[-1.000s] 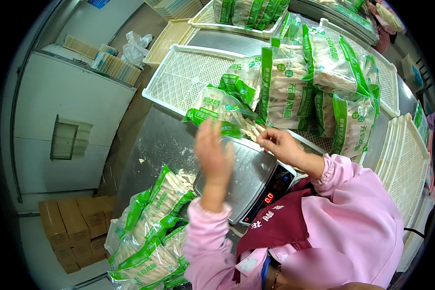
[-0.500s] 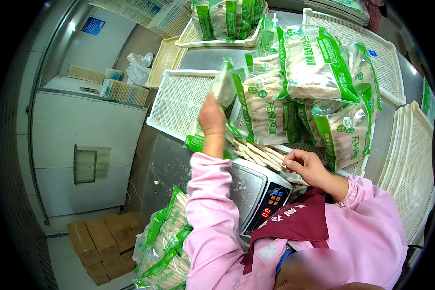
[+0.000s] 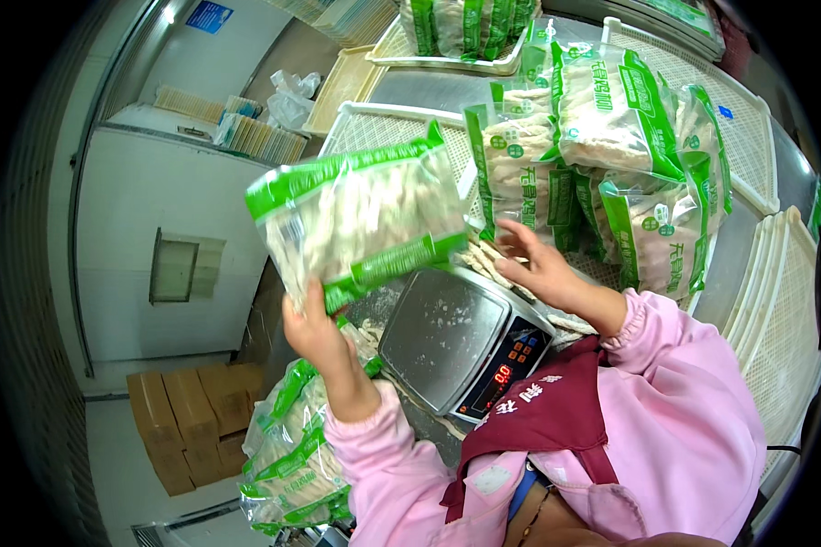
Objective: The person places boneless chicken tenders into clear plastic bags with green branding, weighing each bag on a digital scale to ensure it reaches a target weight. The person adjusts the contents by adding or removing pieces and then moves the completed bags to a white plastic basket.
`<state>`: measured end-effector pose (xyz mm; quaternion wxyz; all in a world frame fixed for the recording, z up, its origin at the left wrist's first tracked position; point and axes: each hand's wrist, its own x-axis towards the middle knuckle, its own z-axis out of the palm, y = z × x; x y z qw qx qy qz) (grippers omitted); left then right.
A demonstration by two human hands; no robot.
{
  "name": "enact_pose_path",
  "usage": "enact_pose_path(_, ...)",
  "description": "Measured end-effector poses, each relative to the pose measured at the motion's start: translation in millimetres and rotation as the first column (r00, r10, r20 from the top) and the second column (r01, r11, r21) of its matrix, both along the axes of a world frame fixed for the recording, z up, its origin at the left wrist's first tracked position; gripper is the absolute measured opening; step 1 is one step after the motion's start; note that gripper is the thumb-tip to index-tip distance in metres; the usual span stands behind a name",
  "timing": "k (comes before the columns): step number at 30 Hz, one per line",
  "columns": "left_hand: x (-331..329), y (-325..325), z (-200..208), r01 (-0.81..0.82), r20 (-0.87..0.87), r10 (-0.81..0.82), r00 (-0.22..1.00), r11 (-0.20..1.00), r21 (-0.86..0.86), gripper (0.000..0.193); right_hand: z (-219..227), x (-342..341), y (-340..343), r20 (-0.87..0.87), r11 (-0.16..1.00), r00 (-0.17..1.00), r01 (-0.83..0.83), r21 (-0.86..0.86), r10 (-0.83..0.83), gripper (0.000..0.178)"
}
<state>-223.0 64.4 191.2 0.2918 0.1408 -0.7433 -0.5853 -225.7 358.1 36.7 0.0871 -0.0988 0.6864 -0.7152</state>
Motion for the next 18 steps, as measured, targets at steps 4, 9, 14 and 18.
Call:
enact_pose_path(4, 106, -9, -51, -0.161, 0.152, 0.114, 0.982, 0.924, 0.347, 0.024, 21, 14, -41, -0.138, 0.987, 0.983, -0.133, -0.092, 0.12, 0.1)
enact_pose_path(9, 202, -10, -182, -0.219, 0.403, 0.106, 0.909, 0.944, 0.246, 0.027, -15, 34, -55, -0.058, 0.914, 0.992, -0.084, 0.397, 0.117, 0.09)
enact_pose_path(14, 233, -31, -197, 0.152, 0.556, 0.204, 0.805, 0.836, -0.527, 0.06, 10, 34, -47, -0.063, 0.787, 0.98, -0.113, 0.607, 0.19, 0.079)
enact_pose_path(18, 246, -54, -187, -0.122, 0.462, -0.048, 0.885, 0.936, 0.33, 0.056, 3, 36, -22, -0.398, 0.812, 0.917, 0.257, 0.524, -0.033, 0.06)
